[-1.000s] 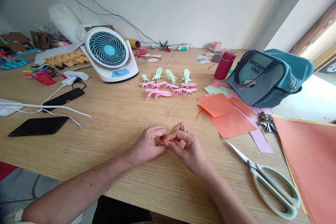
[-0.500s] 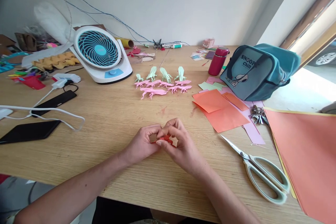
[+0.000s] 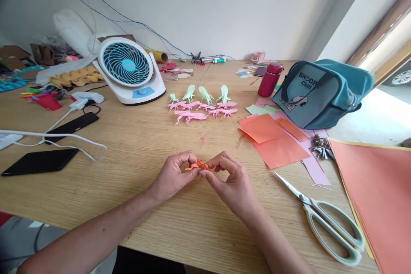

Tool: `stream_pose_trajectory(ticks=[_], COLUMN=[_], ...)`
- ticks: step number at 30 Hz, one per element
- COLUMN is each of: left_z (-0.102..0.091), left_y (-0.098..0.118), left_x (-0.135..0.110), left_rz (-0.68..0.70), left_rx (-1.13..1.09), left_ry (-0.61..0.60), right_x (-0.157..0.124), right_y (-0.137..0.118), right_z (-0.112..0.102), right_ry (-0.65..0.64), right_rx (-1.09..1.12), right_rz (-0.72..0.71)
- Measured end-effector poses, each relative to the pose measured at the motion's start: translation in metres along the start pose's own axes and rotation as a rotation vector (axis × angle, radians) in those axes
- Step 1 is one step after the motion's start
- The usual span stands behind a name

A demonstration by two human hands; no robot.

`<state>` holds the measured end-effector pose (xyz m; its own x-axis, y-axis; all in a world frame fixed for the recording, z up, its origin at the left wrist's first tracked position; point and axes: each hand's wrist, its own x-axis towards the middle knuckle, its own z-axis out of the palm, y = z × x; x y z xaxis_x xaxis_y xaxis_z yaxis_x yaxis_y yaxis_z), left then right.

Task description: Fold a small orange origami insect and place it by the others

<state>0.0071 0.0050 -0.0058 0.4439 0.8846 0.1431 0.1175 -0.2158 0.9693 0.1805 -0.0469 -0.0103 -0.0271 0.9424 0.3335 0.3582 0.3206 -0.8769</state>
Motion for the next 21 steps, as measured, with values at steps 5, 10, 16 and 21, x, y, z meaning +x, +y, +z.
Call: stream_pose_trajectory(ticks=[5,10,16,21], left_z=[-0.001,0.0,0.0,0.0], left_y=[0.0,-0.003,-0.005,-0.003], left_x=[0.0,0.001,0.001,0.0], left_rz=[0.027,0.005,-0.019,0.006], left_rx=[0.031,-0.005,-0.059,-0.051], left_ry=[0.011,-0.013,-0.066,-0.064], right_x=[0.0,0.003,0.006,0.005], right_y=[0.011,0.014,0.007,0.006], right_z=[0.0,0.001,0.0,0.0], right_ry=[-0.014,-0.036,-0.064,-0.085], right_rx=[0.147,0.432,0.627,0.62], right_rz=[0.123,0.254,0.321,0.293])
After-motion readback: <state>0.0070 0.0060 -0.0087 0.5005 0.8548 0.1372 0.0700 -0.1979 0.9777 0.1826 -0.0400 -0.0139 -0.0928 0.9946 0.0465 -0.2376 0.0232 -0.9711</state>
